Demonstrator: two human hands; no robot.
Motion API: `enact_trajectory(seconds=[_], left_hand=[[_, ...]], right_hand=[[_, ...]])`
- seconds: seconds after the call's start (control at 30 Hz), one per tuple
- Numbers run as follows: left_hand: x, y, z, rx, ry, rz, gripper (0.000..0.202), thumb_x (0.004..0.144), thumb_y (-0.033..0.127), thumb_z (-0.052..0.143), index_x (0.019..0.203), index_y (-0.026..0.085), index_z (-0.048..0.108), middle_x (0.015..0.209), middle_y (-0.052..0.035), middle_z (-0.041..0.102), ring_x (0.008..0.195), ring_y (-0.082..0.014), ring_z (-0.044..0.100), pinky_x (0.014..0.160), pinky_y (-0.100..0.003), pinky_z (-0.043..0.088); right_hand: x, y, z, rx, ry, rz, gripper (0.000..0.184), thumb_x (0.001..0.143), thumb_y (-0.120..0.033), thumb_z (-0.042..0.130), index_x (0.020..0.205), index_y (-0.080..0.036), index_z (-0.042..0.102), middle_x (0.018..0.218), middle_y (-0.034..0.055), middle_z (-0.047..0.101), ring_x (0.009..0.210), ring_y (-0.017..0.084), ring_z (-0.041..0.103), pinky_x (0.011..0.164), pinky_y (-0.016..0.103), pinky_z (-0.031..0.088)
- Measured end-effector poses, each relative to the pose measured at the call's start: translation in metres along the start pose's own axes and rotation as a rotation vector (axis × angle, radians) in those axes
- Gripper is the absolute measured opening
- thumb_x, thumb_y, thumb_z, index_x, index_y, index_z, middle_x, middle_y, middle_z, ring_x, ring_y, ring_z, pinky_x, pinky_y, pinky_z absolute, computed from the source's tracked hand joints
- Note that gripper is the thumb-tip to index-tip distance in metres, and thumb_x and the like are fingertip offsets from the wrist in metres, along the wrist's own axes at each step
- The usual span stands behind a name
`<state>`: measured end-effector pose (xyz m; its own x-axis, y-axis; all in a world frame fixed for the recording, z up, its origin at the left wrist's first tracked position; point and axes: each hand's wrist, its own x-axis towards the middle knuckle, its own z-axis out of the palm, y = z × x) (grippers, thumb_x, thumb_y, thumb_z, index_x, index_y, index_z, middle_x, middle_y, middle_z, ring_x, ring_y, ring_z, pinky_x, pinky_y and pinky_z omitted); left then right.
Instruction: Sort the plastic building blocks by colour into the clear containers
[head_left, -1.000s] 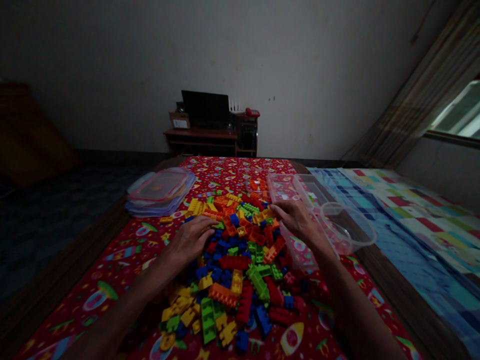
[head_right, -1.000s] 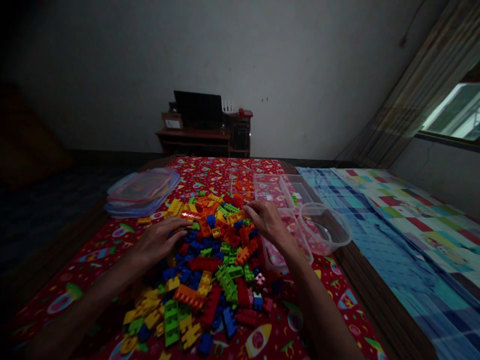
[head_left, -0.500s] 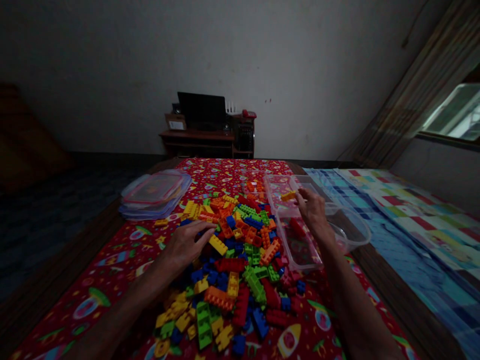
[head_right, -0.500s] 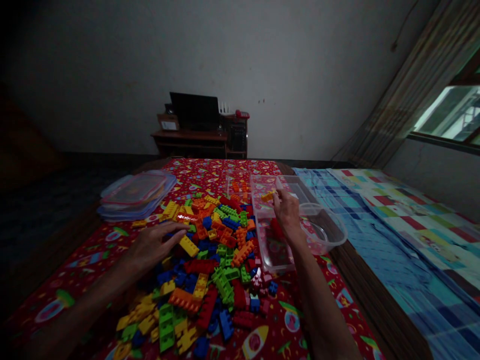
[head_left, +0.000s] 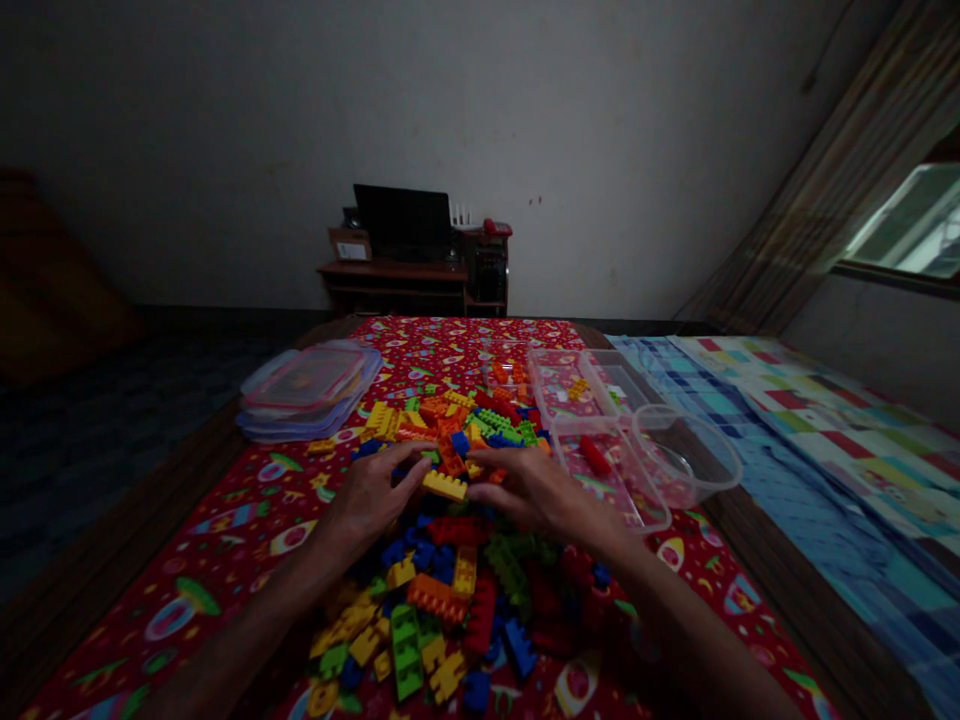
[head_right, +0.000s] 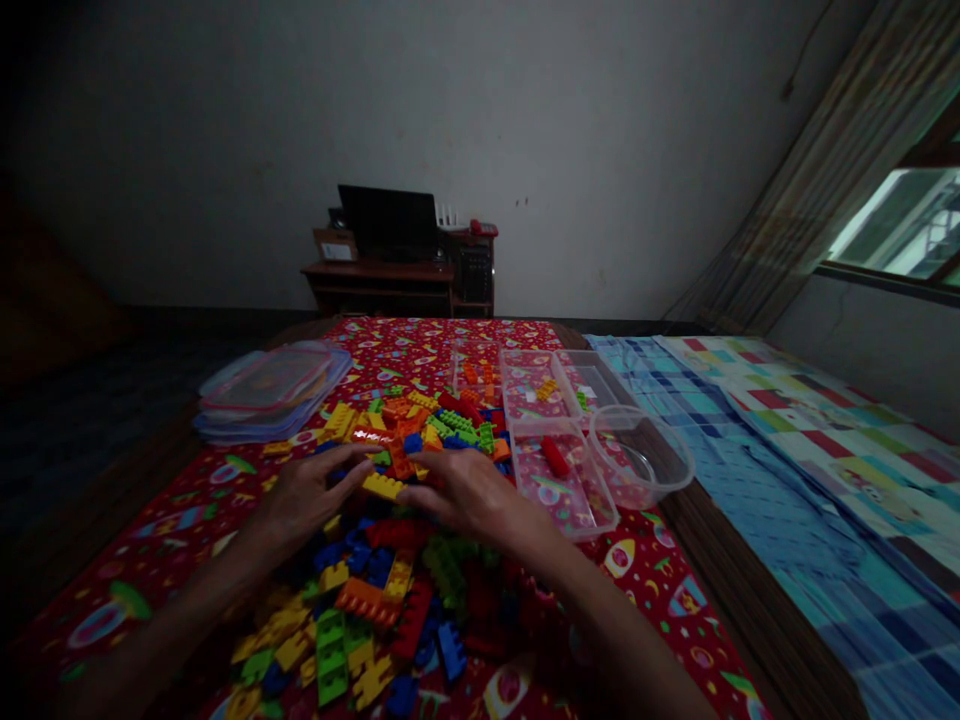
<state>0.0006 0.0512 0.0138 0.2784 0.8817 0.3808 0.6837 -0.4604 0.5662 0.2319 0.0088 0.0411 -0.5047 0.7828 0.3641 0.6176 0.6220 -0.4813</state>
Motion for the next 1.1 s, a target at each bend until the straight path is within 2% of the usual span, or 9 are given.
enact_trajectory(seconds=[0.1, 0.23, 0.33, 0.43, 0.63, 0.8, 0.97, 1.03, 1.1], left_hand=[[-0.002, 0.002, 0.000, -0.001, -0.023, 0.007, 0.035, 0.083, 0.044, 0.046, 0.099, 0.022, 0.068, 0.094, -0.0035, 0.074, 0.082, -0.0207, 0.069, 0.078, -0.029, 0.053], [-0.003, 0.003, 0.001, -0.002, -0.057, 0.102, 0.032, 0.087, 0.041, 0.044, 0.094, 0.022, 0.069, 0.094, -0.0045, 0.073, 0.084, -0.0202, 0.068, 0.081, -0.030, 0.053], [-0.002, -0.001, 0.004, 0.030, -0.019, 0.174, 0.030, 0.088, 0.037, 0.043, 0.094, 0.021, 0.068, 0.098, -0.0068, 0.071, 0.091, -0.0215, 0.066, 0.085, -0.034, 0.052], [-0.003, -0.012, 0.012, 0.086, -0.005, 0.228, 0.032, 0.088, 0.033, 0.044, 0.109, 0.020, 0.064, 0.115, -0.0100, 0.065, 0.110, -0.0242, 0.059, 0.099, -0.042, 0.046], [-0.013, -0.042, 0.028, 0.078, -0.139, 0.270, 0.043, 0.091, 0.029, 0.039, 0.132, 0.020, 0.048, 0.133, -0.0103, 0.055, 0.123, -0.0218, 0.051, 0.105, -0.043, 0.041], [-0.012, -0.037, 0.023, 0.079, -0.099, 0.227, 0.030, 0.090, 0.032, 0.043, 0.111, 0.020, 0.060, 0.118, -0.0101, 0.062, 0.113, -0.0228, 0.057, 0.099, -0.042, 0.046], [-0.007, -0.022, 0.019, 0.072, -0.111, 0.267, 0.025, 0.087, 0.041, 0.052, 0.078, 0.020, 0.061, 0.118, -0.0109, 0.060, 0.114, -0.0255, 0.055, 0.100, -0.042, 0.044], [-0.008, -0.024, 0.022, 0.063, -0.093, 0.245, 0.025, 0.087, 0.042, 0.052, 0.094, 0.020, 0.061, 0.130, -0.0116, 0.054, 0.123, -0.0263, 0.049, 0.105, -0.043, 0.040], [-0.009, -0.029, 0.027, 0.053, -0.080, 0.190, 0.043, 0.086, 0.042, 0.053, 0.122, 0.020, 0.049, 0.140, -0.0128, 0.046, 0.131, -0.0262, 0.042, 0.107, -0.045, 0.037]], right_hand=[[-0.004, -0.013, 0.020, -0.038, -0.076, -0.101, 0.031, 0.090, -0.027, 0.054, 0.120, -0.018, 0.054, 0.096, 0.0064, 0.066, 0.083, 0.016, 0.059, 0.071, 0.025, 0.043], [-0.006, 0.002, 0.028, -0.131, -0.065, -0.079, 0.025, 0.087, -0.009, 0.047, 0.108, -0.018, 0.056, 0.086, 0.0038, 0.062, 0.074, 0.014, 0.053, 0.067, 0.025, 0.040], [-0.009, 0.021, 0.027, -0.186, 0.048, -0.053, 0.032, 0.085, -0.008, 0.047, 0.115, -0.017, 0.052, 0.092, 0.0065, 0.061, 0.084, 0.017, 0.054, 0.073, 0.028, 0.042], [-0.012, 0.036, 0.029, -0.235, 0.150, -0.083, 0.042, 0.087, -0.012, 0.047, 0.129, -0.019, 0.043, 0.116, 0.0132, 0.056, 0.110, 0.023, 0.049, 0.088, 0.037, 0.043], [-0.011, 0.047, 0.035, -0.297, 0.084, -0.078, 0.050, 0.085, -0.017, 0.054, 0.133, -0.020, 0.040, 0.124, 0.0162, 0.052, 0.116, 0.027, 0.045, 0.094, 0.047, 0.042], [-0.007, 0.035, 0.022, -0.265, 0.001, -0.070, 0.045, 0.081, -0.012, 0.054, 0.125, -0.016, 0.048, 0.116, 0.0151, 0.056, 0.109, 0.025, 0.048, 0.090, 0.042, 0.044], [-0.002, 0.018, 0.014, -0.252, -0.186, -0.002, 0.020, 0.080, -0.010, 0.054, 0.098, -0.017, 0.060, 0.089, 0.0067, 0.063, 0.082, 0.018, 0.056, 0.071, 0.028, 0.043], [0.000, 0.012, 0.012, -0.251, -0.239, -0.003, 0.014, 0.080, -0.013, 0.058, 0.093, -0.018, 0.061, 0.085, 0.0057, 0.064, 0.078, 0.017, 0.057, 0.069, 0.026, 0.041], [0.000, 0.007, 0.011, -0.231, -0.236, -0.040, 0.013, 0.082, -0.020, 0.061, 0.095, -0.018, 0.062, 0.085, 0.0062, 0.065, 0.081, 0.017, 0.058, 0.069, 0.026, 0.040]])
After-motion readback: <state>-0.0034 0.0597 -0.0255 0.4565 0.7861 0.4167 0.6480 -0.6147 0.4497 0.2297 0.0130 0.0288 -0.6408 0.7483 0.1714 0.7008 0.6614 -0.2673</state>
